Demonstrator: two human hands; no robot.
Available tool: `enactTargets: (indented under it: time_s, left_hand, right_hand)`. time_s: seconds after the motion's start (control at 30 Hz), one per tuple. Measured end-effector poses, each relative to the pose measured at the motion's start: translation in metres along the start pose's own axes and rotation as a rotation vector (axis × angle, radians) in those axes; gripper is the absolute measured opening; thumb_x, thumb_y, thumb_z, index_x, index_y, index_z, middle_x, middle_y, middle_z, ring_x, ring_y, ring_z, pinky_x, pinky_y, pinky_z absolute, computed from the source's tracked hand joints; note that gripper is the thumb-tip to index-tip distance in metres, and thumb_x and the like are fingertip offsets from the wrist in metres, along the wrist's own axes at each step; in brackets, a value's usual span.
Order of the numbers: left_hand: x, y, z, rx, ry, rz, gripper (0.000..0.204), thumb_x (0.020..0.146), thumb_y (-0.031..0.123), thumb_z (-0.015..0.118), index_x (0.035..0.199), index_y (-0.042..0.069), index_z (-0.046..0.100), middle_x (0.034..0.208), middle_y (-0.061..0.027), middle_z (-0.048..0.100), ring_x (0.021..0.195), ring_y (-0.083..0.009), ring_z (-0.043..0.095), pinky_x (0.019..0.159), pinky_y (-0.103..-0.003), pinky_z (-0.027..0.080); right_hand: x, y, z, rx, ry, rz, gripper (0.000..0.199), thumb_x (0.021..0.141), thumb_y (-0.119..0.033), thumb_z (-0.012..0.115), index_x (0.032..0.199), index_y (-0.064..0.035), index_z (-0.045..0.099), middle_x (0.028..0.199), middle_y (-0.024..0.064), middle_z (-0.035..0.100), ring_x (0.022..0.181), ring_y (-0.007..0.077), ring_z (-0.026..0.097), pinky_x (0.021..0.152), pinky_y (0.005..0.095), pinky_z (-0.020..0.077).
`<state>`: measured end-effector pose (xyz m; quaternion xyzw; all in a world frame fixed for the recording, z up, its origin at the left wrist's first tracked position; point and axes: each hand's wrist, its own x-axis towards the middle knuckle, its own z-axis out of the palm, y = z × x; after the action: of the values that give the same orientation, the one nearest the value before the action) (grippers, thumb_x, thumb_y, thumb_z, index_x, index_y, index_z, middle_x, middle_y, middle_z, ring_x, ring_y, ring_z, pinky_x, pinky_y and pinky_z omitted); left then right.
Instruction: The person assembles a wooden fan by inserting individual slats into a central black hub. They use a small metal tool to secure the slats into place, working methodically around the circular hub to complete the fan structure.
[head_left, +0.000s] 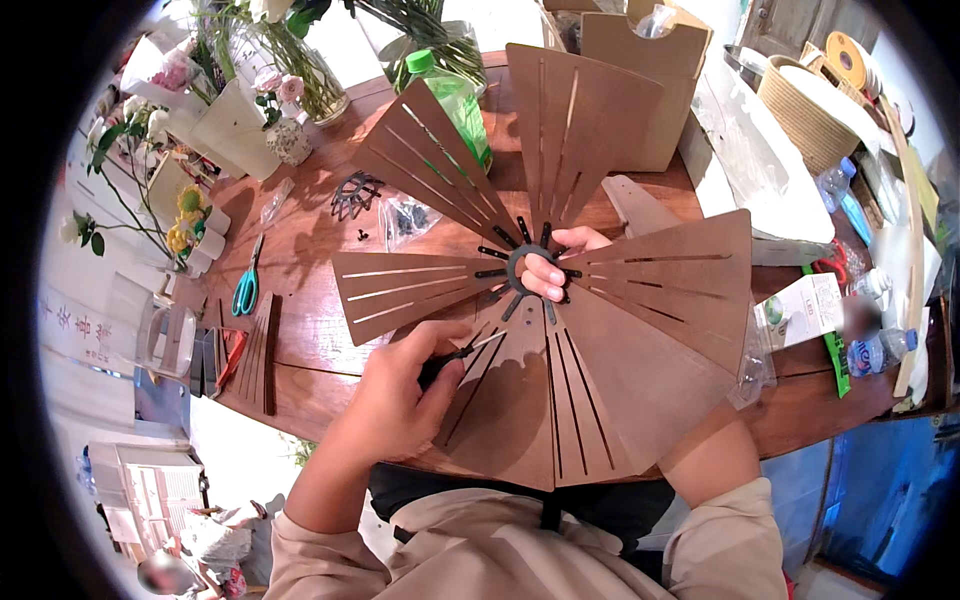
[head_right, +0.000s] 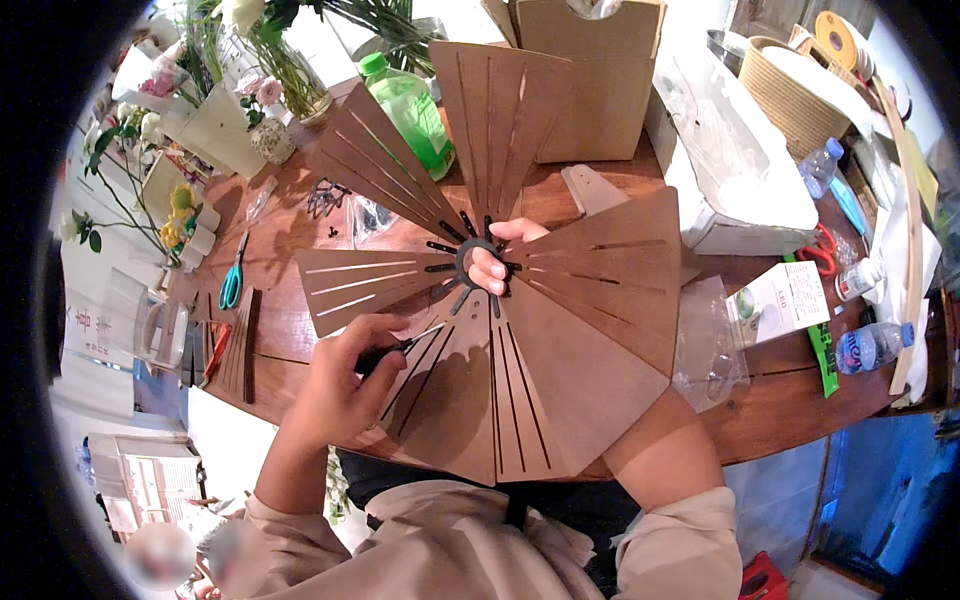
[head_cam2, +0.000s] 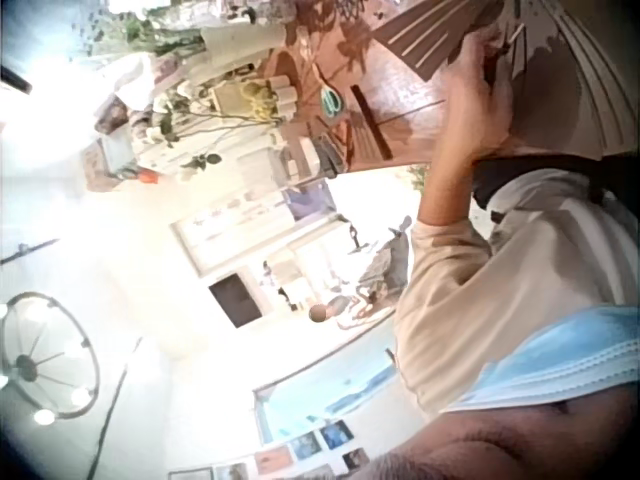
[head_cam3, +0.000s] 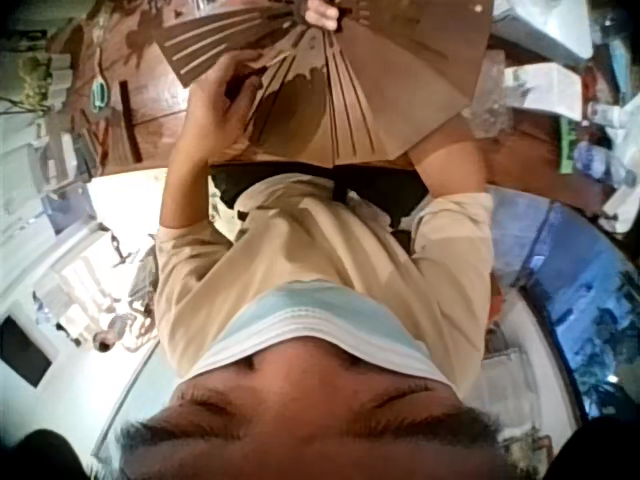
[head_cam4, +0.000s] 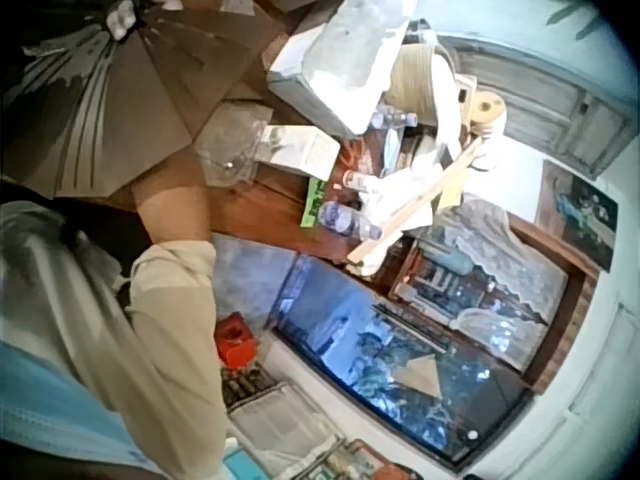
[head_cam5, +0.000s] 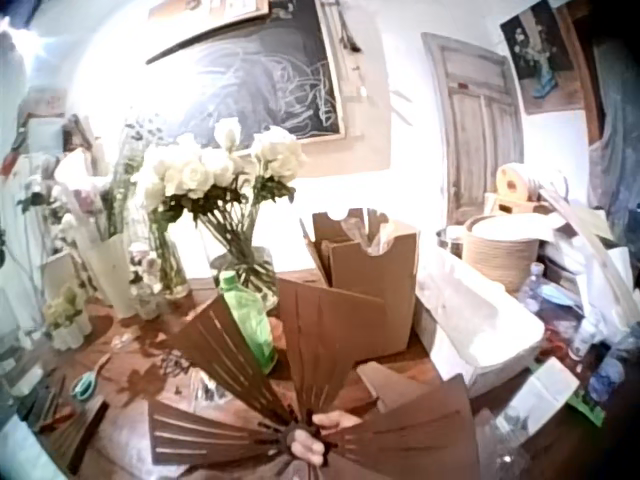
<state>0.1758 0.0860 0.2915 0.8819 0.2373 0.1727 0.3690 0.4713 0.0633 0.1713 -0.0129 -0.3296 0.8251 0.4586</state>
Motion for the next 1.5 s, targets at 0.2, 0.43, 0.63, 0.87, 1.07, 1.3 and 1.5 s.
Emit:
enactTargets:
  time_s: [0.2, 0.43, 0.63, 0.87, 1.07, 1.3, 1.5]
  left_hand:
    - [0.048, -0.001, 0.005, 0.056, -0.07, 0.1, 0.011, 0.091, 0.004, 0.069, 0.097, -0.003, 0.072, 0.085, -0.0196, 0.072, 0.073, -0.0314, 0.071, 0.067, -0.035, 0.054]
    - [0.065, 0.006, 0.01, 0.171, -0.221, -0.003, 0.011, 0.09, 0.004, 0.067, 0.097, -0.003, 0.072, 0.075, -0.0187, 0.068, 0.063, -0.0292, 0.066, 0.063, -0.036, 0.052]
    - [0.079, 0.012, 0.009, 0.28, -0.311, 0.062, 0.015, 0.093, 0.01, 0.067, 0.091, -0.003, 0.071, 0.072, -0.0189, 0.067, 0.065, -0.0312, 0.065, 0.064, -0.041, 0.051]
    - [0.123, 0.025, -0.005, 0.552, -0.812, -0.071, 0.037, 0.099, 0.027, 0.06, 0.085, -0.005, 0.071, 0.074, -0.0249, 0.068, 0.073, -0.0422, 0.068, 0.072, -0.05, 0.053]
    - [0.123, 0.038, -0.001, 0.969, -0.87, 0.312, 0.033, 0.098, 0.026, 0.061, 0.076, 0.003, 0.068, 0.069, -0.0166, 0.067, 0.071, -0.0394, 0.071, 0.066, -0.051, 0.055]
    - [0.125, 0.04, 0.005, 1.283, -0.998, 0.755, 0.012, 0.08, 0.018, 0.067, 0.078, 0.007, 0.072, 0.071, -0.0073, 0.072, 0.07, -0.0279, 0.075, 0.055, -0.044, 0.058]
    - [0.117, 0.018, -0.011, 1.167, -0.72, 1.0, 0.013, 0.079, 0.02, 0.066, 0.075, 0.007, 0.065, 0.067, -0.0049, 0.066, 0.062, -0.0259, 0.071, 0.054, -0.042, 0.057]
  right_hand:
    - [0.002, 0.002, -0.008, 0.064, -0.032, 0.019, 0.057, 0.108, -0.048, 0.029, 0.079, -0.0085, 0.057, 0.08, 0.006, 0.057, 0.077, 0.0193, 0.053, 0.074, 0.0293, 0.0452]
    - [0.008, 0.002, -0.021, 0.006, -0.041, -0.006, 0.059, 0.109, -0.04, 0.027, 0.074, -0.008, 0.063, 0.072, 0.0093, 0.063, 0.074, 0.0222, 0.056, 0.076, 0.0299, 0.0459]
    - [0.009, 0.003, -0.036, -0.131, -0.068, -0.066, 0.058, 0.108, -0.039, 0.028, 0.072, -0.0077, 0.061, 0.072, 0.0098, 0.063, 0.074, 0.0222, 0.055, 0.077, 0.0301, 0.0448]
    - [0.006, 0.0, -0.027, -0.129, -0.026, -0.023, 0.056, 0.107, -0.038, 0.028, 0.072, -0.0073, 0.059, 0.072, 0.0104, 0.061, 0.075, 0.0232, 0.053, 0.078, 0.0325, 0.0429]
    - [0.003, 0.01, -0.023, -0.069, 0.016, -0.054, 0.056, 0.107, -0.038, 0.028, 0.073, -0.0075, 0.06, 0.073, 0.0107, 0.059, 0.075, 0.0232, 0.052, 0.078, 0.0338, 0.0428]
    - [0.002, 0.022, -0.032, -0.018, 0.019, -0.14, 0.055, 0.105, -0.041, 0.032, 0.071, -0.008, 0.059, 0.073, 0.0096, 0.059, 0.074, 0.0235, 0.053, 0.071, 0.0347, 0.0447]
    - [0.008, 0.01, -0.025, -0.139, -0.05, -0.134, 0.05, 0.104, -0.041, 0.034, 0.077, -0.0076, 0.058, 0.075, 0.0059, 0.057, 0.076, 0.022, 0.053, 0.075, 0.0319, 0.0434]
